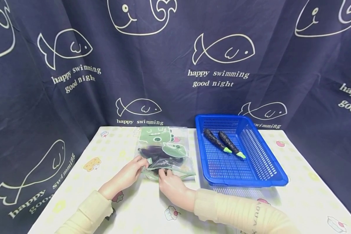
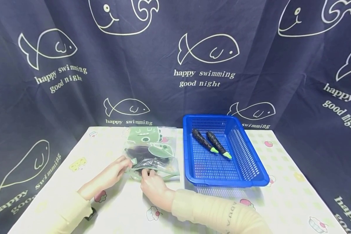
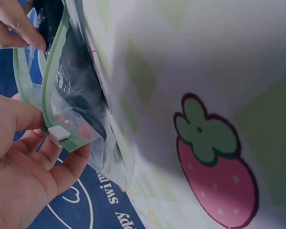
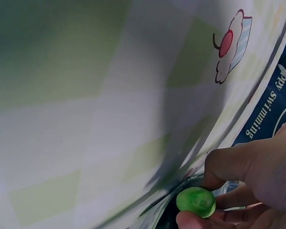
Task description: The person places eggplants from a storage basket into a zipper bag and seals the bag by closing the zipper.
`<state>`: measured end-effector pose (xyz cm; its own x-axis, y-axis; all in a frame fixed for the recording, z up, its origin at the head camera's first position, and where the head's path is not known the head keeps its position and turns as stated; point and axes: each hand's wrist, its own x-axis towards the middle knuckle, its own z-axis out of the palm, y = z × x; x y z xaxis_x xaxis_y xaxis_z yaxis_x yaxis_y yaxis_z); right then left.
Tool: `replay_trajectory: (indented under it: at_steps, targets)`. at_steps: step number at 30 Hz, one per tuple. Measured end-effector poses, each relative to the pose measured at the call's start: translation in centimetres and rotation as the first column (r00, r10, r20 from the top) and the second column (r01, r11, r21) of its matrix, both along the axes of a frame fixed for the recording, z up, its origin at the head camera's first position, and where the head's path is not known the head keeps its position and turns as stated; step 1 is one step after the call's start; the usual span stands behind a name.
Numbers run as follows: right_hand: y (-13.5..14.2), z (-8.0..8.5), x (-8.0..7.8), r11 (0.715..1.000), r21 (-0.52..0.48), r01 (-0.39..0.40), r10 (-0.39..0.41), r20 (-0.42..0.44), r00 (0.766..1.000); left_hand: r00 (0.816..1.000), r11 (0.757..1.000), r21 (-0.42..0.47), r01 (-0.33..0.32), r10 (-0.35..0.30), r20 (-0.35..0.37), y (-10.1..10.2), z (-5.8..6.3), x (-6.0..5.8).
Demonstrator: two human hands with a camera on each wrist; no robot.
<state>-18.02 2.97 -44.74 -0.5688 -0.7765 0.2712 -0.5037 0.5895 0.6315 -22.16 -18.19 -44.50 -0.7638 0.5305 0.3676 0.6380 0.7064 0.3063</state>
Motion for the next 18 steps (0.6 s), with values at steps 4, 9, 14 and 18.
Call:
replay_trajectory:
  at_steps: [4,9,14,18]
  targets:
    - [-0.2,-0.2,-0.2,1.0,0.004,0.013,-0.013,-0.033,0.999,1.0,1.0,-0.006,-0.003,0.003,0.005,0.0,0.0,0.0]
    - [-0.3,-0.4,-0.6,0.997,0.051,0.055,-0.053,-0.043,0.998,1.0,1.0,-0.012,0.003,-0.003,0.016,0.0,-0.2,-0.1]
    - [-0.2,-0.7,-1.0,0.996,0.05,0.077,-0.076,-0.028,0.997,1.0,1.0,-0.014,0.012,-0.012,0.029,-0.1,-0.3,-0.3]
    - [0.2,-1.0,-1.2,0.998,-0.017,0.061,-0.061,-0.011,0.998,0.999,1.0,-0.015,0.014,-0.014,0.037,0.0,-0.3,-0.4]
